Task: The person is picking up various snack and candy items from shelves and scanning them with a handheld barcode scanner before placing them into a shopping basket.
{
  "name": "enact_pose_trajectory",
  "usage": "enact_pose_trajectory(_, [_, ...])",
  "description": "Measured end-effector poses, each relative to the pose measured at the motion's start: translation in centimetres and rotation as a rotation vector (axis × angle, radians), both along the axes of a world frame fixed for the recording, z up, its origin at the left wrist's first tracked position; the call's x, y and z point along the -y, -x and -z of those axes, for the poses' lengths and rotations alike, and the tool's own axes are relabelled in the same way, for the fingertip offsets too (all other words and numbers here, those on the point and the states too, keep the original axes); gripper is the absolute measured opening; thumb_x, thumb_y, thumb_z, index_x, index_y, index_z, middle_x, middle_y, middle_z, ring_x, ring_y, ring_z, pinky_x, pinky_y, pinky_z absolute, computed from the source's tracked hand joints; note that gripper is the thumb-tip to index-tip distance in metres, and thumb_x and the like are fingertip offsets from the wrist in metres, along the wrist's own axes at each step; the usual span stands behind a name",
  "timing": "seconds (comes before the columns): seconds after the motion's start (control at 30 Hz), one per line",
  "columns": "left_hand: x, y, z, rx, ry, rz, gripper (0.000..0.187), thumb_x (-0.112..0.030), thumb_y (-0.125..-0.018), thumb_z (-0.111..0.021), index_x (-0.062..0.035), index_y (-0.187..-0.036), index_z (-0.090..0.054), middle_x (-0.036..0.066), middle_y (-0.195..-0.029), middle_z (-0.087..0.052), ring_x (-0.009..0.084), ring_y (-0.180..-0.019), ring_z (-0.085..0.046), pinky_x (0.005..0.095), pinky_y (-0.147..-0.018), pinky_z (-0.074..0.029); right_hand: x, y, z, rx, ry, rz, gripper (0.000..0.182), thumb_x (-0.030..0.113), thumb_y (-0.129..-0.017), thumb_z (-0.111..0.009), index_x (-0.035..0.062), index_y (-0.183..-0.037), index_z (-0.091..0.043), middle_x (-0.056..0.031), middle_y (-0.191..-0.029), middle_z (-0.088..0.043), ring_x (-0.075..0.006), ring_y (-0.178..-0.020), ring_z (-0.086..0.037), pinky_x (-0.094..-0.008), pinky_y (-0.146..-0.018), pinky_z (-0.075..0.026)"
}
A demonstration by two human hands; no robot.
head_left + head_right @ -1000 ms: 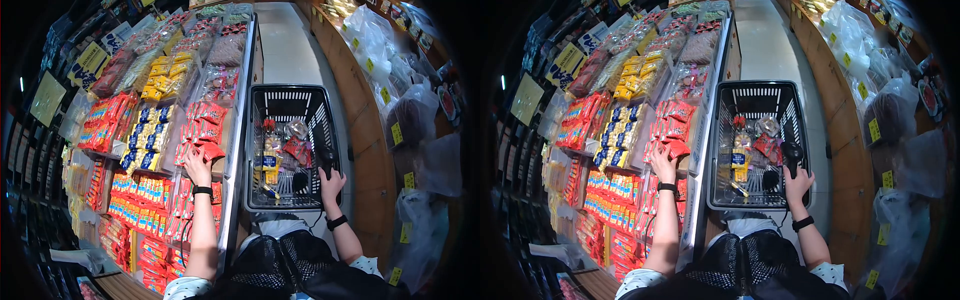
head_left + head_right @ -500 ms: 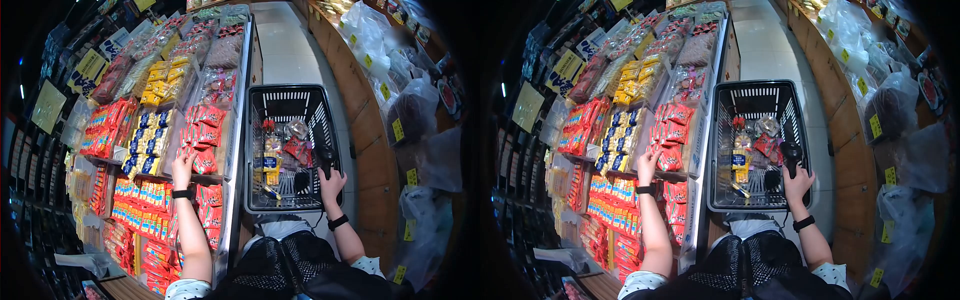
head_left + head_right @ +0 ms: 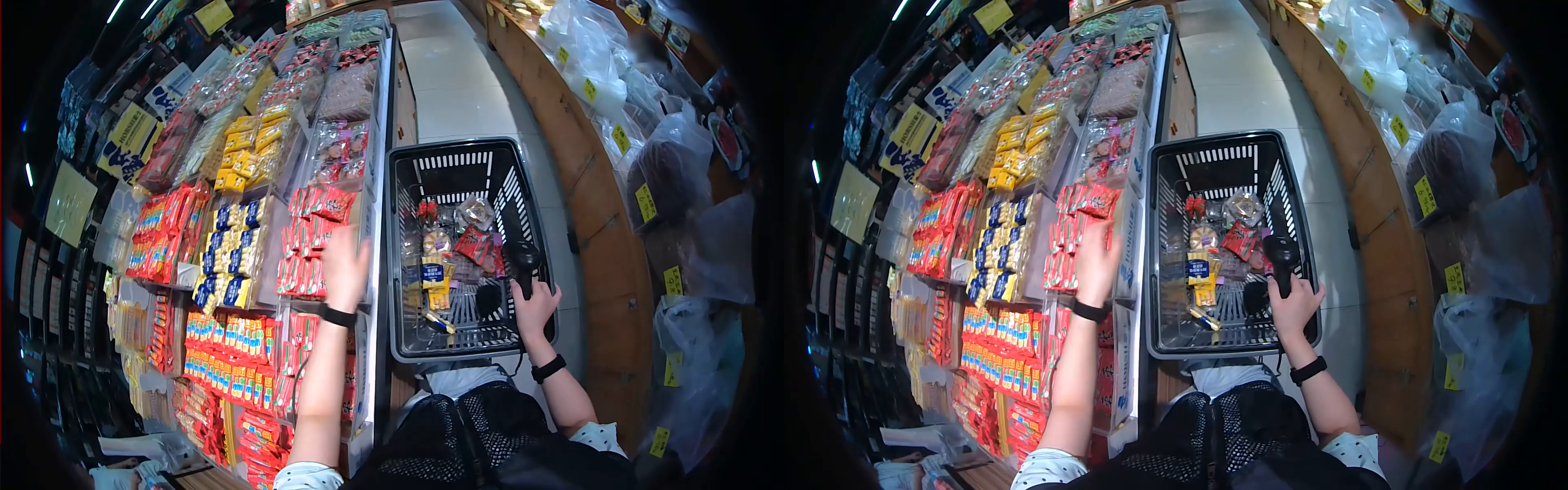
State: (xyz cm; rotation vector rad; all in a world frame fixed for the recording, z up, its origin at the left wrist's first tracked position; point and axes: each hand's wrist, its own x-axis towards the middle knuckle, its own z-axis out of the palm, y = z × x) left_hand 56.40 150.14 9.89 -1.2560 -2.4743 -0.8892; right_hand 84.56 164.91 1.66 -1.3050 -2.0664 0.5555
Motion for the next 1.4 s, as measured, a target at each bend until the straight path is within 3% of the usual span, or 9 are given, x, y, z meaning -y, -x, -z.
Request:
enact_pose_trajectory(0.17, [-9.2, -7.6, 2.4, 0.297, 0.14, 0.353, 0.027, -0.023, -0.08, -0.058, -0.0028, -0.098, -0.058, 0.014, -0.098, -0.057, 0.0318, -0.093, -0.055, 0.0369, -0.08, -0.044, -0.8, 0.4, 0.9, 0.024, -0.02, 0.033, 0.032, 0.032, -0.074, -0.062, 0.0007, -0.081, -0.062, -0.0116, -0.07, -0.056, -0.0247, -0.075, -0.054, -0.0453, -0.098, -0.022])
enact_pose_trajectory(0.33, [-16.0, -10.0, 14.5, 0.2, 0.442, 0.302, 0.047, -0.029, -0.074, -0.064, -0.0011, -0.108, -0.049, 0.015, -0.096, -0.053, 0.0322, -0.089, -0.056, 0.0421, -0.073, -0.047, -1.5, 0.9, 0.7, 0.019, -0.092, 0.045, 0.034, 0.03, -0.072, -0.064, -0.0018, -0.083, -0.062, -0.0112, -0.069, -0.056, -0.0239, -0.072, -0.054, -0.0451, -0.096, -0.025])
enact_pose_trajectory(0.5, [-18.7, -8.8, 21.0, 0.215, 0.554, 0.279, 0.093, -0.034, -0.063, -0.074, -0.0019, -0.133, -0.022, 0.022, -0.13, -0.03, 0.0376, -0.11, -0.043, 0.0448, -0.082, -0.046, -2.3, 1.5, 0.5, 0.027, -0.054, 0.031, 0.034, 0.029, -0.07, -0.065, -0.0021, -0.085, -0.062, -0.0104, -0.068, -0.056, -0.0228, -0.072, -0.055, -0.045, -0.096, -0.025])
enact_pose_trajectory(0.7, [-21.1, -7.8, 25.6, 0.229, 0.599, 0.318, 0.1, -0.036, -0.064, -0.073, -0.008, -0.138, -0.013, 0.026, -0.13, -0.03, 0.0401, -0.115, -0.038, 0.0496, -0.091, -0.036, -3.3, 2.0, 0.5, 0.041, -0.05, 0.028, 0.032, 0.028, -0.069, -0.066, -0.0001, -0.084, -0.063, -0.0086, -0.067, -0.056, -0.0212, -0.071, -0.055, -0.0446, -0.097, -0.025])
enact_pose_trajectory(1.0, [-21.6, -6.3, 24.7, 0.303, 0.411, 0.261, 0.07, -0.019, -0.073, -0.062, -0.0078, -0.133, -0.028, 0.02, -0.112, -0.049, 0.0356, -0.099, -0.051, 0.0428, -0.081, -0.045, -3.6, 2.3, 0.9, 0.068, -0.039, 0.034, 0.031, 0.027, -0.069, -0.066, 0.0011, -0.085, -0.063, -0.0072, -0.067, -0.057, -0.02, -0.071, -0.055, -0.044, -0.097, -0.025])
enact_pose_trajectory(1.1, [-21.8, -5.8, 22.4, 0.545, 0.305, 0.133, 0.042, -0.012, -0.078, -0.048, -0.0037, -0.119, -0.047, 0.022, -0.091, -0.061, 0.0359, -0.087, -0.059, 0.0422, -0.076, -0.046, -3.4, 2.2, 0.9, 0.059, -0.029, 0.015, 0.031, 0.027, -0.069, -0.066, 0.0008, -0.085, -0.063, -0.0073, -0.068, -0.057, -0.02, -0.071, -0.055, -0.0442, -0.097, -0.025])
enact_pose_trajectory(1.2, [-21.8, -4.8, 21.5, 0.79, 0.261, 0.242, 0.039, -0.009, -0.079, -0.046, -0.0021, -0.116, -0.051, 0.021, -0.094, -0.062, 0.034, -0.09, -0.06, 0.0399, -0.074, -0.046, -3.1, 2.1, 1.0, 0.047, -0.033, 0.009, 0.031, 0.026, -0.069, -0.066, 0.0001, -0.085, -0.062, -0.0077, -0.069, -0.057, -0.0202, -0.072, -0.055, -0.0443, -0.097, -0.025])
enact_pose_trajectory(1.33, [-19.8, -4.8, 16.6, 1.261, 0.308, 0.399, 0.039, -0.008, -0.08, -0.044, -0.0021, -0.118, -0.051, 0.008, -0.084, -0.063, 0.015, -0.073, -0.059, 0.0266, -0.063, -0.047, -2.3, 1.7, 1.4, 0.025, -0.042, 0.012, 0.031, 0.027, -0.07, -0.067, -0.0003, -0.085, -0.062, -0.0082, -0.069, -0.057, -0.0209, -0.071, -0.054, -0.0444, -0.097, -0.024])
enact_pose_trajectory(1.4, [-18.4, -4.6, 14.9, 1.248, 0.259, 0.455, 0.04, -0.007, -0.08, -0.045, -0.0024, -0.118, -0.05, 0.004, -0.082, -0.061, 0.0085, -0.069, -0.056, 0.0218, -0.058, -0.045, -1.8, 1.5, 1.2, 0.015, -0.053, -0.012, 0.03, 0.027, -0.072, -0.066, -0.0002, -0.085, -0.062, -0.0079, -0.069, -0.056, -0.021, -0.072, -0.054, -0.0445, -0.097, -0.023])
